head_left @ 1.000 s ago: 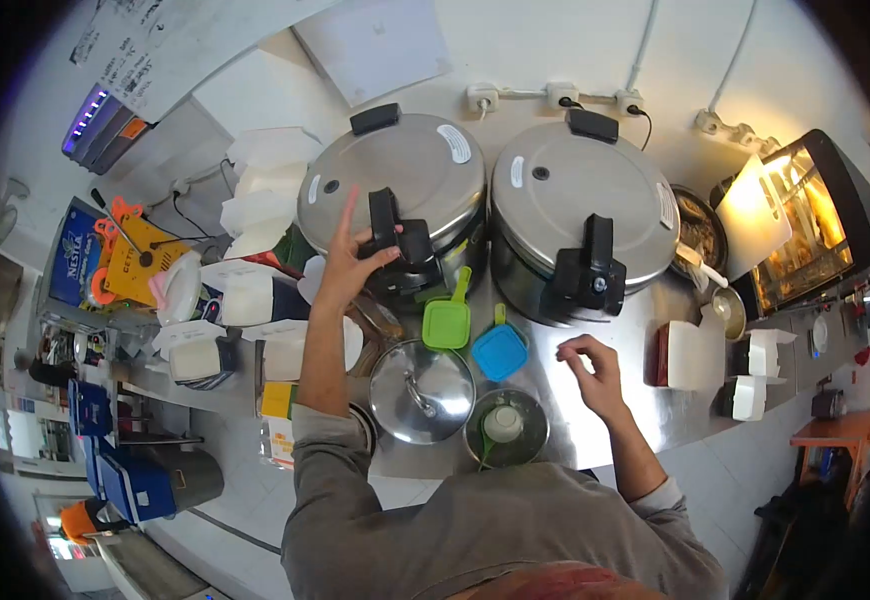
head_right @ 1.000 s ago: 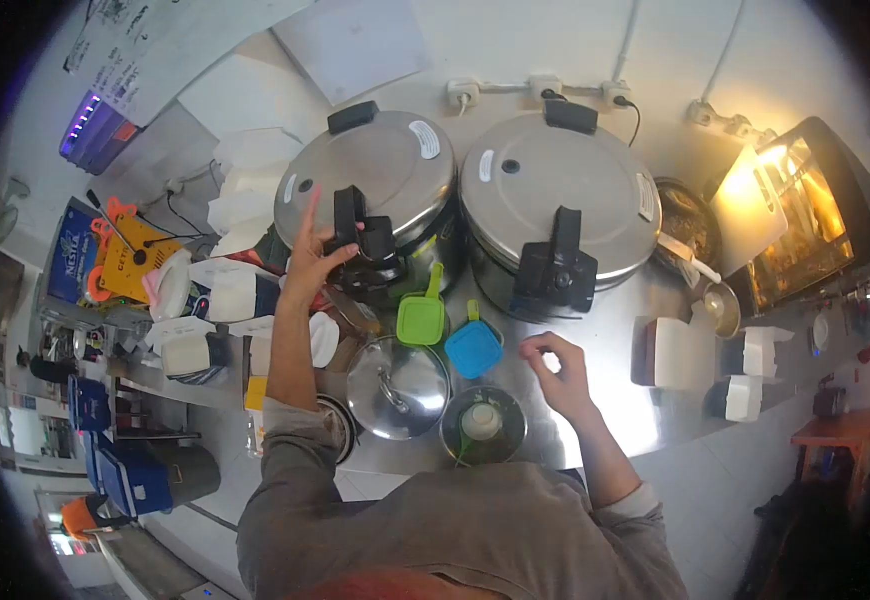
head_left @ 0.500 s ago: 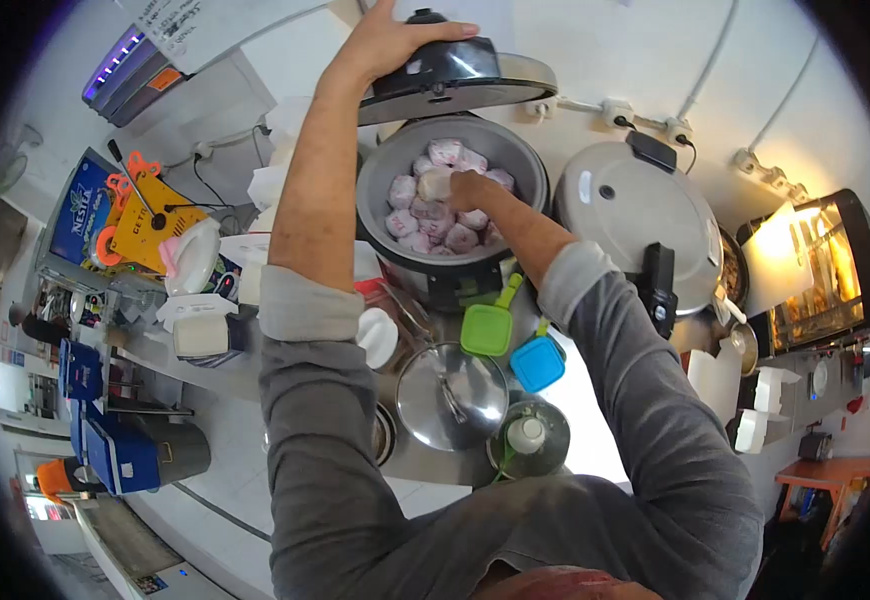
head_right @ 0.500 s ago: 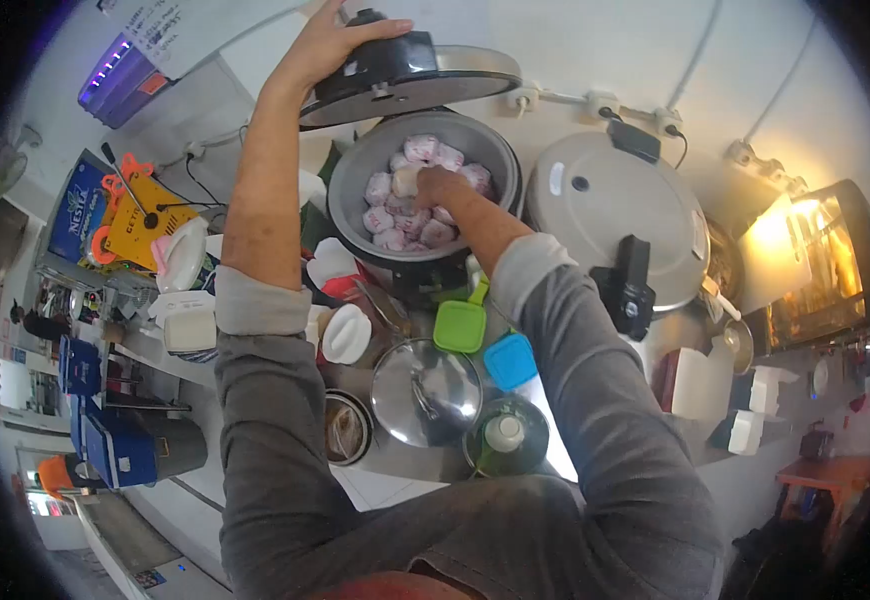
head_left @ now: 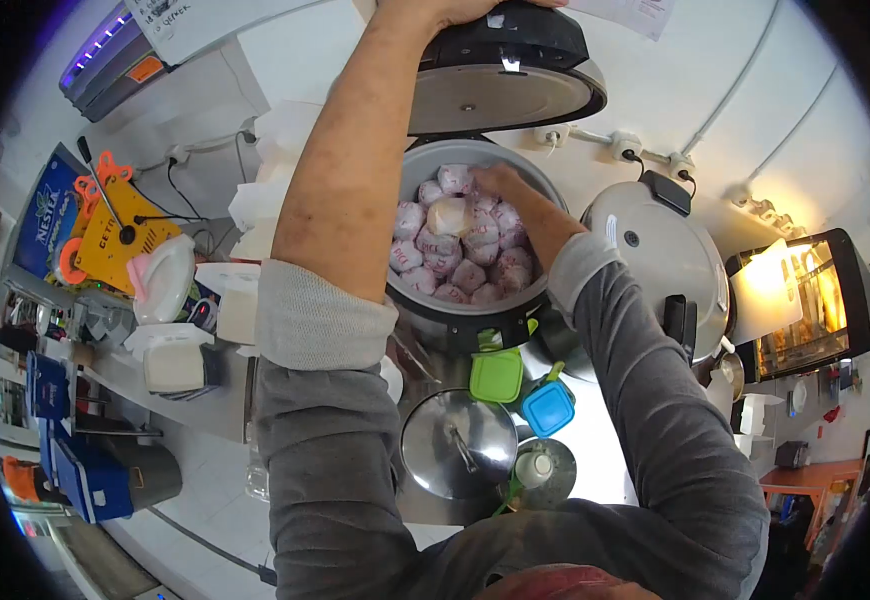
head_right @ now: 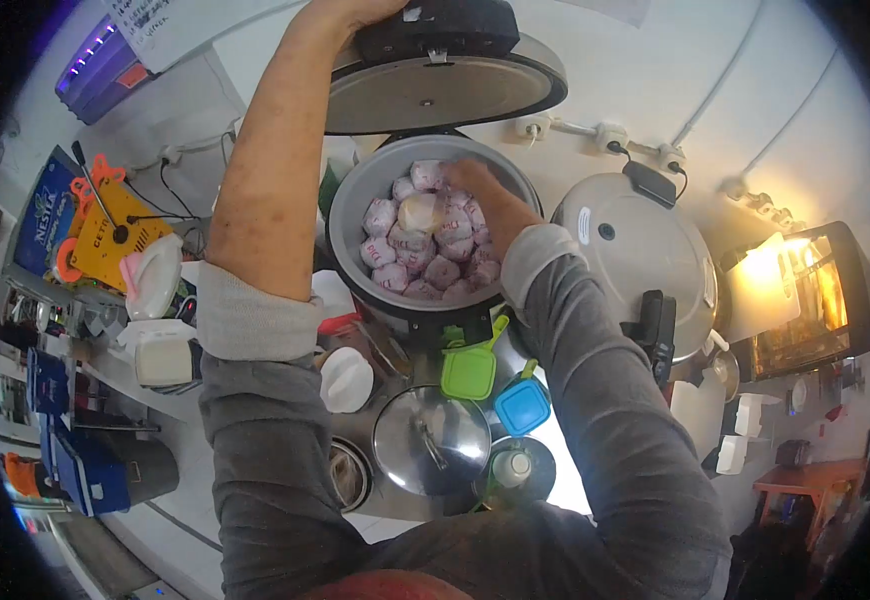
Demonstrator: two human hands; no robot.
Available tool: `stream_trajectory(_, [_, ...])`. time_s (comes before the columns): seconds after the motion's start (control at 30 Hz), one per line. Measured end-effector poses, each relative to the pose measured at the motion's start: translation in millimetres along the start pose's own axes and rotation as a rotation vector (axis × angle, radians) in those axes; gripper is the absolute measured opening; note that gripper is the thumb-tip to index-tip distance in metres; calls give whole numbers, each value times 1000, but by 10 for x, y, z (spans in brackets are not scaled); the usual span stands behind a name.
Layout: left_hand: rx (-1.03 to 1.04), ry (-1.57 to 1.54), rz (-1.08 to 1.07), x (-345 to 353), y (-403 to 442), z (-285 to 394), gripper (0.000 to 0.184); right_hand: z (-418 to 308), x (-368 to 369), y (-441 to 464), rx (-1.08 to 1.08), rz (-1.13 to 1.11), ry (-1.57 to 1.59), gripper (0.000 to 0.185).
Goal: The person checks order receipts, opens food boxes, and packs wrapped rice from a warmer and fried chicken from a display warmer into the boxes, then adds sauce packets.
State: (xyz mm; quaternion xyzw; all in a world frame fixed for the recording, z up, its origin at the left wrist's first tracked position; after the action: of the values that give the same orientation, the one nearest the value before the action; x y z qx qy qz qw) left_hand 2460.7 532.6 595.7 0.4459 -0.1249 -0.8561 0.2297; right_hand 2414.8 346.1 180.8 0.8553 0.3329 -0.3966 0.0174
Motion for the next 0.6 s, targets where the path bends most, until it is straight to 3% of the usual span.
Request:
stream_trajectory(0.03, [-1, -9, -10, 3, 40, -8, 105, -116, 52, -150, 37, -51, 123, 76])
stream_trajectory(0.13, [26, -29, -9, 10, 126, -19, 102, -285, 66, -446, 200, 196, 175, 85])
stream_trajectory(0.17, [38, -1, -21, 3, 147, 0, 101, -317, 115, -417, 208, 176, 159, 90])
stream_trajectory(0.27, [51, 44, -43, -4, 162, 11, 95, -368, 159, -420, 224, 416, 305, 75])
stream_trajectory(0.37, [79, 18, -97, -17, 92, 88, 82, -625, 93, -298, -144, 397, 440, 79])
stream_trajectory(0.43, [138, -2, -233, -32, -36, 218, 74, -782, -113, -509, -222, 104, 422, 74])
stream_trajectory(0.53, [85, 53, -102, 8, 117, 95, 66, -807, -966, -1246, -326, -266, 522, 64])
stream_trajectory(0.6, [112, 20, -118, -38, -12, 174, 67, -586, -1732, -1740, -190, -211, 83, 63])
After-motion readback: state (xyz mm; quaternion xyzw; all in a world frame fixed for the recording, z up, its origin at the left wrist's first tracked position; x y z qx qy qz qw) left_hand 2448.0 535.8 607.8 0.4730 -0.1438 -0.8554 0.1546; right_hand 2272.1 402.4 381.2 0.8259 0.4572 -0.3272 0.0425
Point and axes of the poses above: each hand's wrist, its own y-axis towards the middle knuckle, its own x-axis out of the palm, z = x × y, the point moved 9 cm from there along y, towards the middle knuckle, and after that the axes turned 15 degrees about y, right-handed, at the moved point
